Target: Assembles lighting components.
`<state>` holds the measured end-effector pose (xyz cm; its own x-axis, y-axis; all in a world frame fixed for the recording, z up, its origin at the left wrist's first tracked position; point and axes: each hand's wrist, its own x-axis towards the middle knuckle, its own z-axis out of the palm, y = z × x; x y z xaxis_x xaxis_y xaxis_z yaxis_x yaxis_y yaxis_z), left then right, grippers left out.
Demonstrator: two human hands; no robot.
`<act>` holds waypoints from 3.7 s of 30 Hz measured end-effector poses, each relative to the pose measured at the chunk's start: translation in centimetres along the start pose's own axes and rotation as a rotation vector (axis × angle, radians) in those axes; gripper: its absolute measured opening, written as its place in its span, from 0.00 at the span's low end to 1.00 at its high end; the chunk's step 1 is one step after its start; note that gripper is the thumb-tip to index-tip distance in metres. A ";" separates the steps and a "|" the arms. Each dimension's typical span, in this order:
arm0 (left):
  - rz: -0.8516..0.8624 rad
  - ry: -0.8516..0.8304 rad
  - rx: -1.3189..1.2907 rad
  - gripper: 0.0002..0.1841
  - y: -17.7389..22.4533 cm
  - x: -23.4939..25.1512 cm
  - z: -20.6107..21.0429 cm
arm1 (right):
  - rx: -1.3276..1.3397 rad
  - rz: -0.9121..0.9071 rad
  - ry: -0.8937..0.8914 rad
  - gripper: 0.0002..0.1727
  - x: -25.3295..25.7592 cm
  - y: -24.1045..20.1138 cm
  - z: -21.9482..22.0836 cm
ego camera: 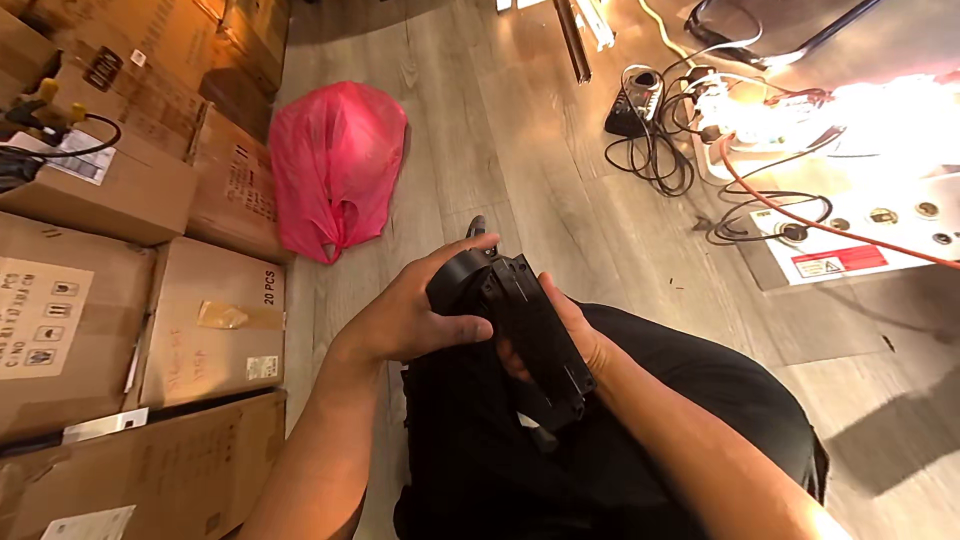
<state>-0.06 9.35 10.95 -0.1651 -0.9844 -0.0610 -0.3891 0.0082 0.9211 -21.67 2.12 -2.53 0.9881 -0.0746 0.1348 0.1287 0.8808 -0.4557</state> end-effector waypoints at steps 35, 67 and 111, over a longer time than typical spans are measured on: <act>0.428 0.482 -0.149 0.36 -1.9 2.1 5.9 | -0.016 -0.162 0.019 0.51 -0.2 -0.1 0.6; 0.410 0.552 -0.084 0.34 -2.1 1.2 6.6 | -0.004 -0.145 0.010 0.46 -0.2 -0.4 0.7; 0.355 0.538 -0.148 0.34 -2.6 0.7 6.3 | -0.046 -0.179 0.089 0.44 -0.1 -0.2 0.3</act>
<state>-4.84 9.71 6.07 0.2303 -0.8772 0.4212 -0.2591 0.3619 0.8955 -21.85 2.10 -2.22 0.9524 -0.2707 0.1398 0.3045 0.8276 -0.4717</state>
